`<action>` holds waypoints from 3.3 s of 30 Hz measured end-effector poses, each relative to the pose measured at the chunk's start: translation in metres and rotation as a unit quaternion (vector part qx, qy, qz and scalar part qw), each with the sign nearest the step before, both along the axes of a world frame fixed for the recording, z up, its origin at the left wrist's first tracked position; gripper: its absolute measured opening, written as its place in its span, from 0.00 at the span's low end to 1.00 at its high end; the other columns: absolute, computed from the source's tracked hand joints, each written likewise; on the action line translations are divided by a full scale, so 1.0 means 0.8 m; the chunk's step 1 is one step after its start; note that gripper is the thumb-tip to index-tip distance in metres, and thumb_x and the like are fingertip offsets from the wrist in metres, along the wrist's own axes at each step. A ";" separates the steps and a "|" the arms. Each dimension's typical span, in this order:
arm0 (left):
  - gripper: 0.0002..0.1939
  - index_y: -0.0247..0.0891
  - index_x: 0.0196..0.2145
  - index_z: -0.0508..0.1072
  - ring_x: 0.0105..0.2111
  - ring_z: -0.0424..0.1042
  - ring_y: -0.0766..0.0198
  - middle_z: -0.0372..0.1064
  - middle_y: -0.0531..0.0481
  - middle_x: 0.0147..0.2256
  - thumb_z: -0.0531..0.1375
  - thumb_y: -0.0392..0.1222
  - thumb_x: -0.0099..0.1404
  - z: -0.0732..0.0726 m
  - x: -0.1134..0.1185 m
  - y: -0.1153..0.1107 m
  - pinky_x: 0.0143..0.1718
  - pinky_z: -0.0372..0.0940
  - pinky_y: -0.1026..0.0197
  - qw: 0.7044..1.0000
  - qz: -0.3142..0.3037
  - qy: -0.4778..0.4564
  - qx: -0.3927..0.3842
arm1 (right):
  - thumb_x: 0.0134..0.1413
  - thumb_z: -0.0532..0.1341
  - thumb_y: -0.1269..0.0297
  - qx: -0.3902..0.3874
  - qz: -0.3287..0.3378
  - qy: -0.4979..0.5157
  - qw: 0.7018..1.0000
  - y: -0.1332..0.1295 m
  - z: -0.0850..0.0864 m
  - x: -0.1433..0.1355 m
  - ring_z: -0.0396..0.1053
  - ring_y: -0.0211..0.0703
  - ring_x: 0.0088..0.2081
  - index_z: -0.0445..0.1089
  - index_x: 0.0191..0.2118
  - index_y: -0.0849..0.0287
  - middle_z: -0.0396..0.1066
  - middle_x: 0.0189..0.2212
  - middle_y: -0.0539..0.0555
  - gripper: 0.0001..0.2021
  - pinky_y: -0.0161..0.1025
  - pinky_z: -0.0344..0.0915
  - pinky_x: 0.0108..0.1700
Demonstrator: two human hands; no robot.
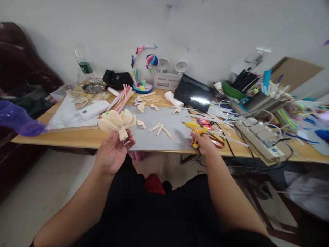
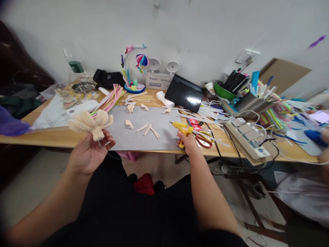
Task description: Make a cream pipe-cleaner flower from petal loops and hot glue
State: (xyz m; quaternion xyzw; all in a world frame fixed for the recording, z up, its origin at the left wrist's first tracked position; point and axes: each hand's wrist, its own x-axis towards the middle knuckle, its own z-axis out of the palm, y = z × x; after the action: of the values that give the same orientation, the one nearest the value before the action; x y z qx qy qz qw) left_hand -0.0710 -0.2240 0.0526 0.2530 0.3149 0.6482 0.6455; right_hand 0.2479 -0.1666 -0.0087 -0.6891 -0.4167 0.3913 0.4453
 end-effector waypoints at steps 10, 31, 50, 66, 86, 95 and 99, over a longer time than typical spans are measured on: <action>0.12 0.35 0.29 0.72 0.30 0.69 0.66 0.71 0.50 0.30 0.64 0.47 0.52 -0.012 -0.015 0.008 0.35 0.68 0.61 1.000 -0.002 -0.026 -0.004 | 0.56 0.46 0.65 0.066 -0.052 -0.298 0.951 -0.002 0.011 -0.023 0.62 0.53 0.48 0.70 0.40 0.65 0.69 0.40 0.65 0.17 0.48 0.57 0.48; 0.13 0.33 0.28 0.74 0.26 0.69 0.68 0.72 0.49 0.30 0.67 0.44 0.47 -0.011 -0.016 0.000 0.31 0.66 0.62 0.997 0.035 -0.062 -0.034 | 0.55 0.55 0.56 0.277 0.130 -0.128 0.943 -0.003 0.054 -0.236 0.72 0.38 0.28 0.70 0.36 0.60 0.74 0.26 0.51 0.13 0.36 0.67 0.33; 0.07 0.36 0.28 0.75 0.28 0.69 0.70 0.73 0.52 0.28 0.66 0.41 0.50 0.009 0.055 -0.032 0.31 0.64 0.67 0.998 0.033 -0.015 0.048 | 0.49 0.59 0.79 0.581 0.104 -0.205 0.781 -0.098 0.093 -0.214 0.68 0.40 0.35 0.70 0.42 0.58 0.72 0.32 0.55 0.14 0.39 0.70 0.37; 0.08 0.37 0.29 0.75 0.28 0.70 0.67 0.74 0.50 0.29 0.66 0.40 0.50 0.014 0.063 -0.037 0.28 0.64 0.65 0.996 0.061 0.033 0.048 | 0.52 0.55 0.77 0.550 0.162 -0.221 0.789 -0.110 0.102 -0.196 0.67 0.41 0.37 0.70 0.42 0.60 0.71 0.34 0.57 0.13 0.41 0.68 0.39; 0.07 0.40 0.26 0.75 0.31 0.73 0.57 0.70 0.51 0.20 0.68 0.36 0.46 -0.007 0.051 -0.036 0.28 0.66 0.60 0.989 0.056 0.117 0.066 | 0.39 0.65 0.66 0.261 0.144 0.238 0.924 -0.095 0.098 -0.216 0.64 0.35 0.24 0.67 0.23 0.59 0.66 0.19 0.47 0.07 0.35 0.65 0.29; 0.09 0.38 0.29 0.76 0.32 0.73 0.61 0.74 0.48 0.29 0.67 0.41 0.48 0.011 0.049 -0.036 0.34 0.67 0.60 0.995 0.014 0.057 0.077 | 0.52 0.59 0.68 0.395 0.152 0.103 0.900 -0.103 0.099 -0.202 0.69 0.37 0.34 0.73 0.34 0.57 0.70 0.30 0.52 0.05 0.38 0.68 0.37; 0.11 0.36 0.29 0.76 0.31 0.72 0.65 0.75 0.48 0.29 0.68 0.40 0.45 0.018 0.053 -0.036 0.38 0.66 0.63 0.998 0.004 0.034 0.057 | 0.53 0.58 0.72 0.494 0.139 -0.082 0.854 -0.111 0.101 -0.201 0.68 0.39 0.36 0.73 0.37 0.57 0.69 0.33 0.54 0.09 0.40 0.68 0.40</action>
State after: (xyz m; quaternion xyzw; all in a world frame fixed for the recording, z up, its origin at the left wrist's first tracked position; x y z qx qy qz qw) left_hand -0.0284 -0.2527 0.0671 0.3098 0.2999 0.6587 0.6166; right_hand 0.0874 -0.2556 0.0725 -0.3423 -0.6818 0.1338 0.6325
